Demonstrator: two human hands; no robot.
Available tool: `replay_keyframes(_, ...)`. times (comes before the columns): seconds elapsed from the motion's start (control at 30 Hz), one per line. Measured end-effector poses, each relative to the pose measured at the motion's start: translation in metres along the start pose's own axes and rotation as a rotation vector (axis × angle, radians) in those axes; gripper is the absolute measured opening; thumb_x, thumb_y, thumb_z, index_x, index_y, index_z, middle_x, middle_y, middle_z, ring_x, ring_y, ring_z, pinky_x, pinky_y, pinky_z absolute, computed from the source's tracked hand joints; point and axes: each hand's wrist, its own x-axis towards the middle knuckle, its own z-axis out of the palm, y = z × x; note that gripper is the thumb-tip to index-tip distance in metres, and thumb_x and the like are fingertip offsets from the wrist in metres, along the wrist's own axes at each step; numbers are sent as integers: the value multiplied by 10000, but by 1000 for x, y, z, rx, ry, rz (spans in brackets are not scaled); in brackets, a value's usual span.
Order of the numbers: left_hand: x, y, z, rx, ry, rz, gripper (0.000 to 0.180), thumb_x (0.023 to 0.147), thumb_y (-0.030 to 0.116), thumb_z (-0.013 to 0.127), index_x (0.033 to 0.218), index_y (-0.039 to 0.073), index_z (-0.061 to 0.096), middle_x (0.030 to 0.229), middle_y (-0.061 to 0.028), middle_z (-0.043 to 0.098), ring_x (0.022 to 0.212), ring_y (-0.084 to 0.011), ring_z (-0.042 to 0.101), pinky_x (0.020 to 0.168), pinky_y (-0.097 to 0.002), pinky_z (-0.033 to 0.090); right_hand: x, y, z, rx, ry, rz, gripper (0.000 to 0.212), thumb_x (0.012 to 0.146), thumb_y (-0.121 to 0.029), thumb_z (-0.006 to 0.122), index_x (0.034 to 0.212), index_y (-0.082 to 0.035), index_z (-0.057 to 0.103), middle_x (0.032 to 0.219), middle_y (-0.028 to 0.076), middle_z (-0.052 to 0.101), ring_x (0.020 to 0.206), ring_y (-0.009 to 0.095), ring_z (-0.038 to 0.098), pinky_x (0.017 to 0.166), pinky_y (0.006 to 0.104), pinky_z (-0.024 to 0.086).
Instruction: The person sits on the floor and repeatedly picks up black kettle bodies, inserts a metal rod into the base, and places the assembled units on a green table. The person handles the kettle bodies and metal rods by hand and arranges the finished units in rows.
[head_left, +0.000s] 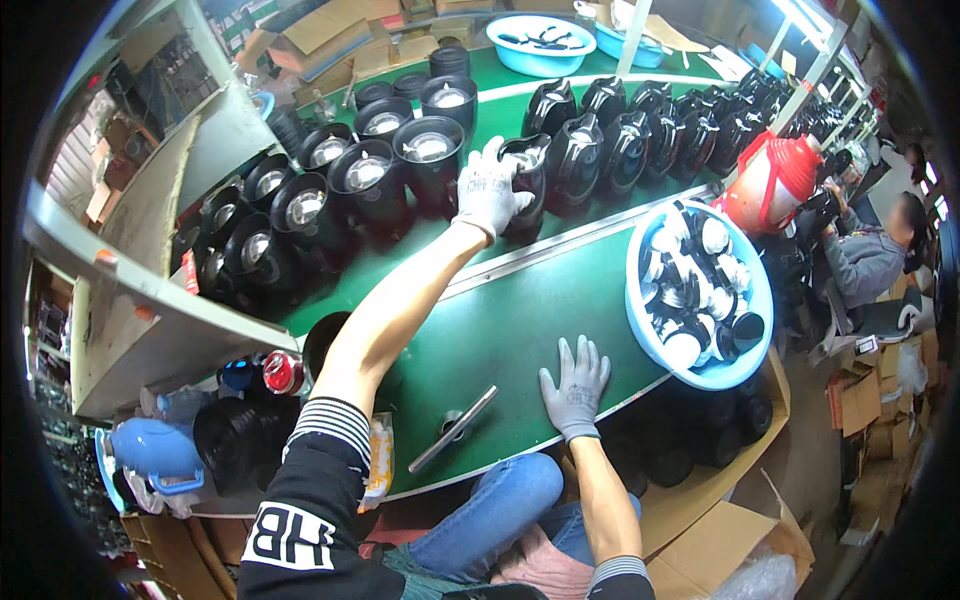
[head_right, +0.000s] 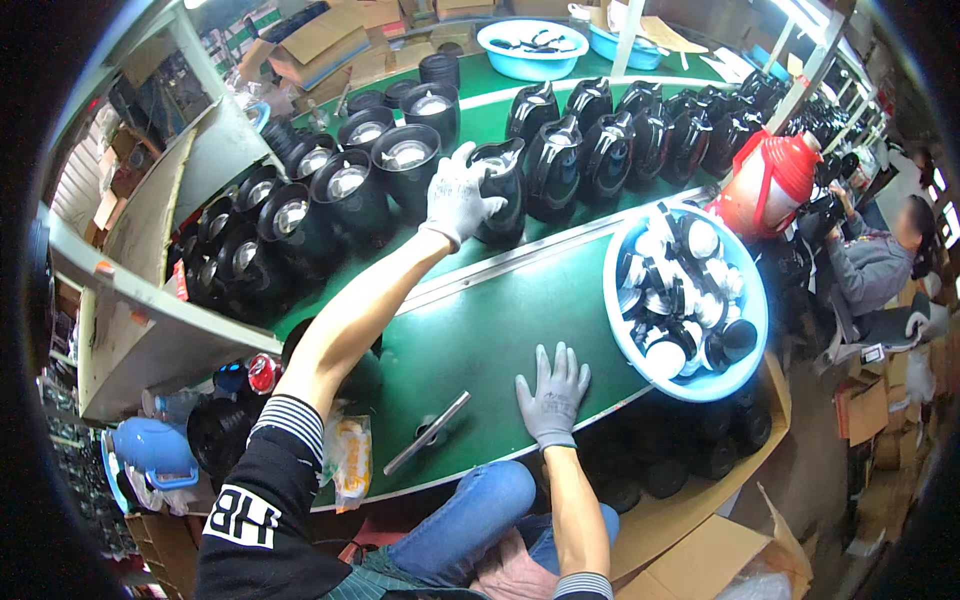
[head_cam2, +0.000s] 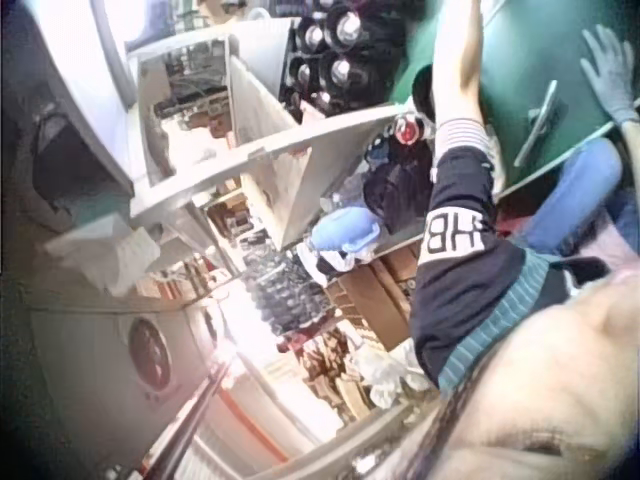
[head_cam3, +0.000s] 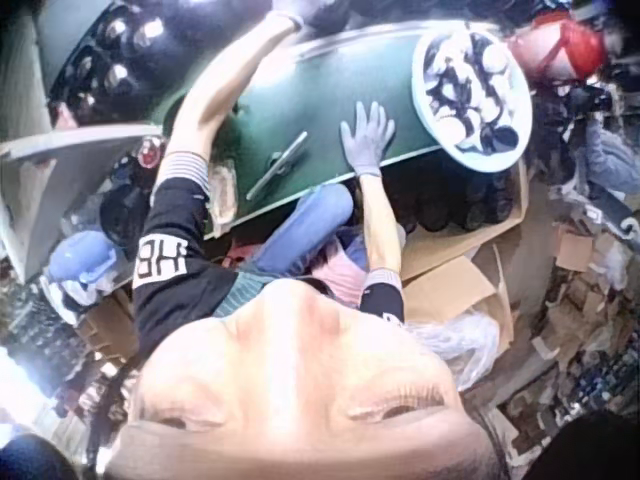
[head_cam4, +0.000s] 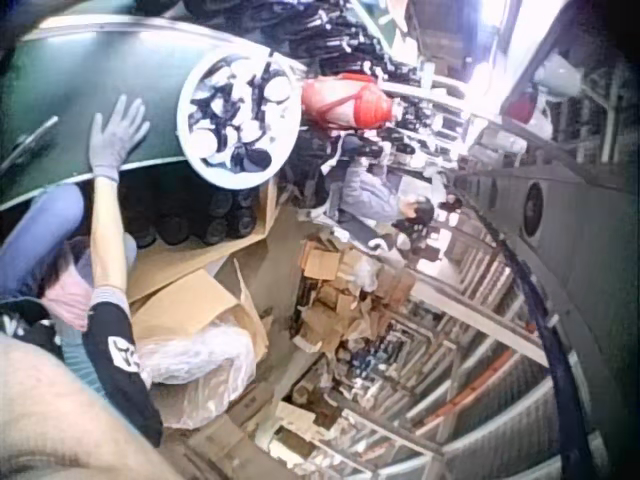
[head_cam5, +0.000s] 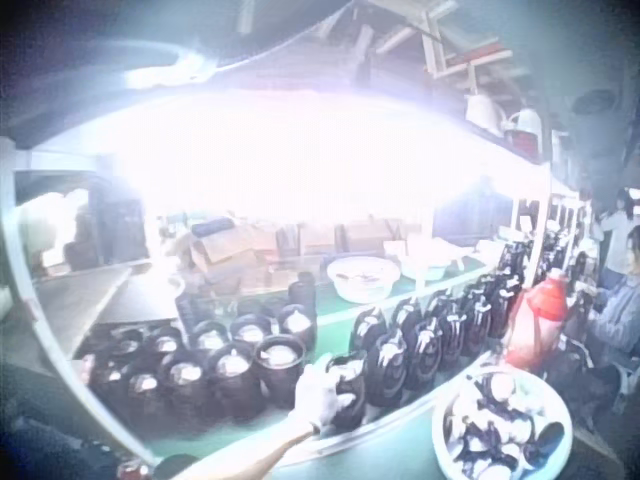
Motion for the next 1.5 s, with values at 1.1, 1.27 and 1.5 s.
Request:
replay_keyframes(1.1,-43,82,-315,11,-32,585,257,844,102,811,1101,113,794,1028,-126,697,994,-349,697,862,-486,598,6,-72,-182,424,431,-233,791,898,-245,805,1607,-80,498,1614,217,483,1470,445,490,1250,561,355)
replay_keyframes(1.27,-187,131,-356,-96,-197,711,245,869,136,799,1113,143,778,1008,-55,726,972,-286,716,808,-425,587,-60,-127,-308,241,359,-562,617,834,-101,853,1412,-88,638,1528,165,567,1484,417,502,1196,540,450)
replay_keyframes(1.5,-305,99,-352,-1085,-43,-262,315,1026,97,668,1320,11,740,1258,-123,738,1135,-204,708,1041,-374,584,-218,-89,-324,494,344,-427,328,845,-102,874,1062,-95,627,1464,176,660,1352,399,659,1047,451,611)
